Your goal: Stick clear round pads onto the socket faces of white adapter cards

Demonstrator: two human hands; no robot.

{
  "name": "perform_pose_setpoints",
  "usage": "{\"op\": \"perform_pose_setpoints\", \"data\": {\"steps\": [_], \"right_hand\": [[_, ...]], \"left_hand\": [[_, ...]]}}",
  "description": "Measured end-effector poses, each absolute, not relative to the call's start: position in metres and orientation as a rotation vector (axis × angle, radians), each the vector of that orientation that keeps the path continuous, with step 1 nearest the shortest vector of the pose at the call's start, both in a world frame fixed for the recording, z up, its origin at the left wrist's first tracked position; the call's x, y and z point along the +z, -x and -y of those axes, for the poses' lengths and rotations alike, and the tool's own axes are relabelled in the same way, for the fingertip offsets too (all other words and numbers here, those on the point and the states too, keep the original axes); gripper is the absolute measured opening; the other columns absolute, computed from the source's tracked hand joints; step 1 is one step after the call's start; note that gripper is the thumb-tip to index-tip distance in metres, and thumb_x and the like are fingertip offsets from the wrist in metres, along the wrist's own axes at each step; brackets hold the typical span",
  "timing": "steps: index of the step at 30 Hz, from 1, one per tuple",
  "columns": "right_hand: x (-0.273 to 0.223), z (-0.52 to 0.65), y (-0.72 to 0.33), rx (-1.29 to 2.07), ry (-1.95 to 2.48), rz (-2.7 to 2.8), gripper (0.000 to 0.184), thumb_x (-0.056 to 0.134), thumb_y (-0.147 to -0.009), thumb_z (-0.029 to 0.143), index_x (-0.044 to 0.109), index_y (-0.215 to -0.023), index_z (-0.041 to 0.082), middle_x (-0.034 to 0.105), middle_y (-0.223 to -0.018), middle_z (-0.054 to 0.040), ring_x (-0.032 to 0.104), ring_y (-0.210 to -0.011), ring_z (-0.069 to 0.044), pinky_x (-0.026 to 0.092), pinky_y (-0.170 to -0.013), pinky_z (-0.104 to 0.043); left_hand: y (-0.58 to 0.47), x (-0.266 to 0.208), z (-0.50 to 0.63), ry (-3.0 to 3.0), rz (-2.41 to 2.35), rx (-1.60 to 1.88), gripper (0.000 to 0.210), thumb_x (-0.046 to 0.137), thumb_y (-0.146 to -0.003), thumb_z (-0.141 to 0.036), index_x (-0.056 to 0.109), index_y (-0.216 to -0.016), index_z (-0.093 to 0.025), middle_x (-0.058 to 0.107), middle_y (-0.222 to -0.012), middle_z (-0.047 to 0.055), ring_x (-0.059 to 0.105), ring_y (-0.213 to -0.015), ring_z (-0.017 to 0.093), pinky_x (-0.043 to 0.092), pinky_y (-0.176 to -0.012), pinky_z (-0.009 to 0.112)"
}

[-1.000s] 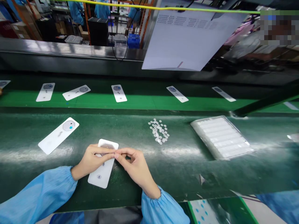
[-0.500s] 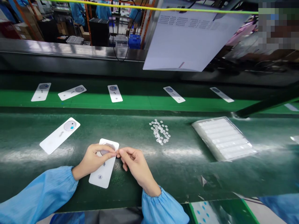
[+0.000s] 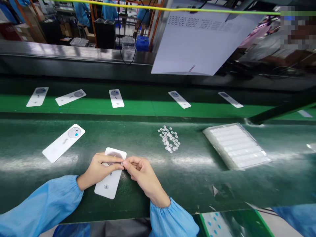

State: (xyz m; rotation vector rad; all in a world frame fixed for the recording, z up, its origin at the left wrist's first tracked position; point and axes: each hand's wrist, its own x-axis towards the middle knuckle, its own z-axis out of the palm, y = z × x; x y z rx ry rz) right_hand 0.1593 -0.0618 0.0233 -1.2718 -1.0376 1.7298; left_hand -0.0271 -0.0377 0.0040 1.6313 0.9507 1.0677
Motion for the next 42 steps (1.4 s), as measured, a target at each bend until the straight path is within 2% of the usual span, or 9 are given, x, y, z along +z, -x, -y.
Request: {"op": "perform_pose_setpoints", "data": {"steps": [7,16,22,25,30,36,42], "right_hand": [[0.028,0.061,-0.165,1.606,1.344,1.188,0.049,0.08,-0.072,0.064,0.073,-0.076,0.015,0.055,-0.061,0.0011,0.039,-0.054,-0.009,0.027,-0.049,-0.024],[0.033,0.062,-0.163,1.536,1.314,1.283,0.047,0.075,-0.079,0.063,0.07,-0.079,0.017,0.055,-0.061,0.0013,0.045,-0.056,-0.011,0.035,-0.052,-0.024],[0.03,0.065,-0.164,1.424,1.337,1.393,0.044,0.068,-0.087,0.061,0.069,-0.083,0.017,0.06,-0.07,-0.0023,0.05,-0.063,-0.014,0.039,-0.054,-0.025],[0.03,0.068,-0.162,1.361,1.364,1.431,0.041,0.066,-0.089,0.059,0.069,-0.083,0.018,0.062,-0.074,-0.0035,0.052,-0.065,-0.015,0.04,-0.054,-0.025],[0.032,0.069,-0.155,1.231,1.427,1.477,0.041,0.063,-0.091,0.057,0.07,-0.082,0.018,0.061,-0.073,-0.004,0.051,-0.062,-0.015,0.041,-0.054,-0.027],[0.032,0.066,-0.149,1.083,1.477,1.522,0.04,0.062,-0.091,0.056,0.07,-0.081,0.018,0.056,-0.064,-0.0013,0.046,-0.055,-0.014,0.037,-0.05,-0.027],[0.03,0.067,-0.146,1.029,1.502,1.543,0.035,0.063,-0.091,0.051,0.071,-0.081,0.019,0.056,-0.062,-0.0008,0.044,-0.053,-0.013,0.036,-0.049,-0.027]], "left_hand": [[0.027,0.006,0.036,-1.619,-0.946,1.064,0.01,0.081,-0.081,-0.02,0.084,-0.09,-0.024,0.081,-0.089,0.001,0.075,-0.081,0.017,0.055,-0.075,0.023],[0.026,0.011,0.039,-1.603,-0.975,1.068,0.012,0.081,-0.08,-0.023,0.083,-0.091,-0.02,0.081,-0.091,0.004,0.077,-0.085,0.021,0.06,-0.079,0.028],[0.026,0.014,0.041,-1.616,-0.982,1.057,0.013,0.072,-0.085,-0.022,0.081,-0.093,-0.018,0.081,-0.093,0.006,0.076,-0.088,0.021,0.06,-0.082,0.029],[0.028,0.013,0.042,-1.628,-1.001,1.049,0.022,0.071,-0.085,-0.022,0.077,-0.105,-0.017,0.079,-0.102,0.008,0.075,-0.093,0.021,0.059,-0.086,0.03],[0.031,0.009,0.043,-1.673,-0.986,1.017,0.046,0.07,-0.081,-0.019,0.065,-0.127,-0.017,0.075,-0.105,0.007,0.071,-0.084,0.019,0.056,-0.072,0.026],[0.031,0.009,0.044,-1.738,-0.964,1.033,0.054,0.065,-0.078,-0.01,0.06,-0.131,-0.02,0.072,-0.114,0.007,0.07,-0.093,0.02,0.055,-0.082,0.028],[0.03,0.008,0.045,-1.698,-1.015,1.011,0.064,0.066,-0.08,-0.014,0.049,-0.142,-0.02,0.072,-0.102,0.005,0.067,-0.078,0.017,0.055,-0.073,0.027]]}}
